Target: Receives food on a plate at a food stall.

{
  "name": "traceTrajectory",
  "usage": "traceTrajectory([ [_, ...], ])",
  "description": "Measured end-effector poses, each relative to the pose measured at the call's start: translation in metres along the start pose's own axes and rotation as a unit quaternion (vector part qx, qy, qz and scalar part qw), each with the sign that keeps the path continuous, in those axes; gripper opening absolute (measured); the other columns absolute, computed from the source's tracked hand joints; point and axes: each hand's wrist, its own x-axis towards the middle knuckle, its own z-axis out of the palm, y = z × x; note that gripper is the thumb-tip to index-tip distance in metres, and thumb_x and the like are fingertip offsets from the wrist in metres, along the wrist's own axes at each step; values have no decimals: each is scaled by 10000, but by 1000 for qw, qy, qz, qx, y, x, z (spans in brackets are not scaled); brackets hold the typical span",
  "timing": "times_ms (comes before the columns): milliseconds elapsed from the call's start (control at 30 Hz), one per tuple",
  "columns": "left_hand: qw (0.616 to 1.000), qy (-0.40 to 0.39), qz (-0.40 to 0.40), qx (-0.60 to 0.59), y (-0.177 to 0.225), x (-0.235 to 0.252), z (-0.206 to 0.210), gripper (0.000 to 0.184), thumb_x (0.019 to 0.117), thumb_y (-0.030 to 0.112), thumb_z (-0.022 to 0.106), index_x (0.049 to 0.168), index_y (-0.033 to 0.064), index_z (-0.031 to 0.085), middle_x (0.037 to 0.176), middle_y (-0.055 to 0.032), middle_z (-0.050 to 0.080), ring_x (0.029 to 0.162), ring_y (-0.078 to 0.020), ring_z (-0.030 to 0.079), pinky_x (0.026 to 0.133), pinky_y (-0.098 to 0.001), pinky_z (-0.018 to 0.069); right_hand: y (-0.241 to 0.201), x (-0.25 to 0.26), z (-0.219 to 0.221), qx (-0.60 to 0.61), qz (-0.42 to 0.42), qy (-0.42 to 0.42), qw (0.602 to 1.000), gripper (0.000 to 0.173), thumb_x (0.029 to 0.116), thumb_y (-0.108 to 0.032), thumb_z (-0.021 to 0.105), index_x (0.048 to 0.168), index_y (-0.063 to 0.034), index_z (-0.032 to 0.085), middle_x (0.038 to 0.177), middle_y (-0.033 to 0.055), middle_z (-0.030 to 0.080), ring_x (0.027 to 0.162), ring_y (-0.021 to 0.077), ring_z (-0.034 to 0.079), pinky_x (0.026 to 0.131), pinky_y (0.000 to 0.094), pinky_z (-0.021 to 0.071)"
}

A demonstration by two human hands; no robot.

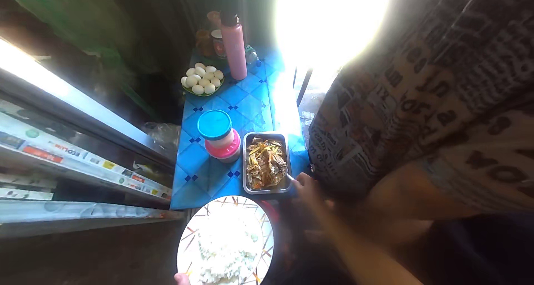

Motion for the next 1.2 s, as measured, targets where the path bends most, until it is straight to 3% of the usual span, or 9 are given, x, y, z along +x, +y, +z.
traceTrajectory([
  [67, 1000, -11, -11, 21, -12, 13, 1, 541, 1124, 441, 148, 1494, 92, 334, 1295, 18, 553, 1126, 70, 562, 960, -193, 509, -3, -2, -4, 5, 1, 5, 1000, 271, 1041, -317, 616, 1103, -67, 702, 958, 156, 723, 901, 330, 707, 820, 580, 558],
  [167, 999, -34, -32, 14, -36, 39, 2, 630, 1097, 544, 152, 1534, 142, 359, 1407, -47, 571, 1223, -86, 599, 1011, -353, 540, -11, -9, -15, 13, -4, 3, 1000, 277, 1044, -315, 613, 1109, -61, 700, 963, 159, 718, 901, 330, 702, 825, 575, 555],
  [333, 997, -49, -54, 1, -50, 57, 36, 650, 1090, 565, 212, 1498, 123, 461, 1394, -113, 611, 1250, -217, 620, 1019, -469, 548, -27, -29, -34, 26, -47, -13, 998, 257, 1044, -328, 618, 1078, -89, 706, 917, 105, 720, 844, 265, 702, 796, 525, 572],
  [467, 995, -80, -66, -13, -51, 65, 58, 644, 1096, 547, 199, 1506, 120, 452, 1409, -119, 601, 1271, -222, 606, 1036, -478, 537, -38, -52, -36, 28, -89, -75, 993, 249, 1012, -353, 639, 1030, -118, 718, 843, 64, 701, 792, 218, 691, 761, 494, 576],
  [567, 991, -105, -75, -41, -48, 64, 69, 645, 1096, 550, 198, 1506, 117, 443, 1399, -127, 606, 1259, -234, 616, 1013, -493, 552, -52, -73, -38, -64, -126, -144, 979, 325, 1035, -382, 558, 1104, -108, 720, 962, 92, 735, 940, 252, 715, 869, 513, 568],
  [667, 989, -113, -80, -61, -46, 62, 71, 647, 1093, 554, 210, 1494, 111, 459, 1376, -140, 619, 1238, -247, 630, 998, -494, 559, -65, -91, -45, -180, -164, -122, 962, 354, 1072, -353, 473, 1116, -82, 696, 1006, 129, 733, 991, 310, 715, 864, 537, 552],
  [800, 984, -131, -83, -88, -46, 63, 62, 673, 1083, 580, 187, 1491, 120, 462, 1343, -141, 642, 1211, -248, 649, 975, -492, 574, -62, -91, -59, -176, -142, -64, 972, 314, 1064, -338, 516, 1098, -97, 714, 977, 117, 738, 953, 303, 725, 827, 536, 565],
  [967, 985, -131, -78, -85, -49, 64, 39, 708, 1067, 618, 154, 1498, 138, 445, 1350, -113, 639, 1213, -220, 645, 975, -477, 574, -29, -37, -68, -132, -110, -84, 982, 257, 1074, -229, 533, 1220, -86, 688, 1077, 169, 727, 1036, 355, 703, 922, 597, 548],
  [1200, 989, -99, -80, -77, -51, 60, -2, 714, 1046, 658, 169, 1484, 171, 453, 1314, -79, 665, 1173, -193, 669, 948, -458, 592, 2, 38, -44, -233, -138, -92, 958, 228, 1069, -178, 524, 1188, -95, 701, 1086, 210, 731, 1059, 422, 701, 885, 650, 544],
])
